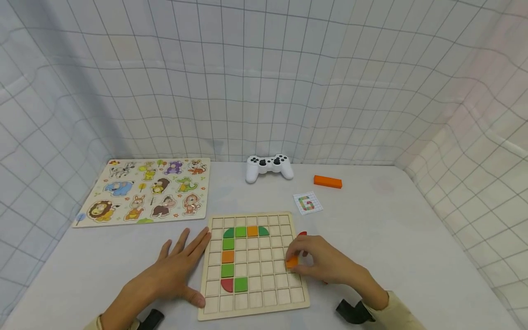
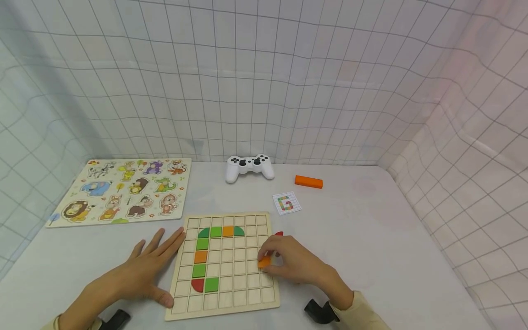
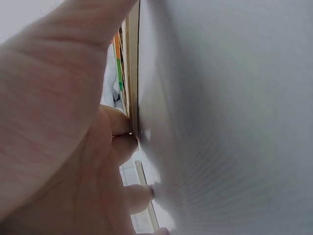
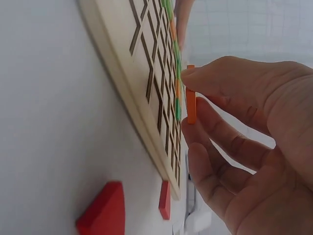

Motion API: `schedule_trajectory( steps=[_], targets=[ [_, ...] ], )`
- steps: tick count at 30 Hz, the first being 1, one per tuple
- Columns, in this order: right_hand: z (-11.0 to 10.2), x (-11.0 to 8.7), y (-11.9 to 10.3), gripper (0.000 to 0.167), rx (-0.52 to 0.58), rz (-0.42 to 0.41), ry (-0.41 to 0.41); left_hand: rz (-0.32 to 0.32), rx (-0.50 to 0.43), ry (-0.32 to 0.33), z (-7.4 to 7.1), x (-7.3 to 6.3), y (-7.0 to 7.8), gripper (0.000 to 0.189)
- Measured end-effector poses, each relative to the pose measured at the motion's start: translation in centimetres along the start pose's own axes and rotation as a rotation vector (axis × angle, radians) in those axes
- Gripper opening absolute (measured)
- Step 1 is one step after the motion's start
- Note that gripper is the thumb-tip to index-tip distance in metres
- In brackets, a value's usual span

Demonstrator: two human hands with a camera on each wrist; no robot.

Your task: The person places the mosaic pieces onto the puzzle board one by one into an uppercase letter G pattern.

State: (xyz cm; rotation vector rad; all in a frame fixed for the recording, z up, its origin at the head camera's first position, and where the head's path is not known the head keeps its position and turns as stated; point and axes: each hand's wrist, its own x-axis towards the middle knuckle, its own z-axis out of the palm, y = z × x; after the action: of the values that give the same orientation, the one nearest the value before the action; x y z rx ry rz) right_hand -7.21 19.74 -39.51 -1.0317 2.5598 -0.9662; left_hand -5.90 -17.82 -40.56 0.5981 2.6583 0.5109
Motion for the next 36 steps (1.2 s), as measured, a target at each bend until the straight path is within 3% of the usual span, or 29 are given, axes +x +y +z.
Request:
schedule_trajectory(
  steps=[16,27,36],
  targets=[
    [2.4,2.6,-2.8,0.011,0.034,-0.058,-0.123,0.008,0.006,0.006,-0.2,-0.1,0.1,0.147],
    [4.4,4.0,-4.2,0.01,-0.116,-0.12,-0.166,0.011,0.021,0.019,0.1,-0.1,-0.1,0.148],
    [4.9,4.3,-4.5,0.009,-0.163,-0.121,-0.164,0.017,0.009,0.018,0.0,-0.1,-0.2,0.147]
  ],
)
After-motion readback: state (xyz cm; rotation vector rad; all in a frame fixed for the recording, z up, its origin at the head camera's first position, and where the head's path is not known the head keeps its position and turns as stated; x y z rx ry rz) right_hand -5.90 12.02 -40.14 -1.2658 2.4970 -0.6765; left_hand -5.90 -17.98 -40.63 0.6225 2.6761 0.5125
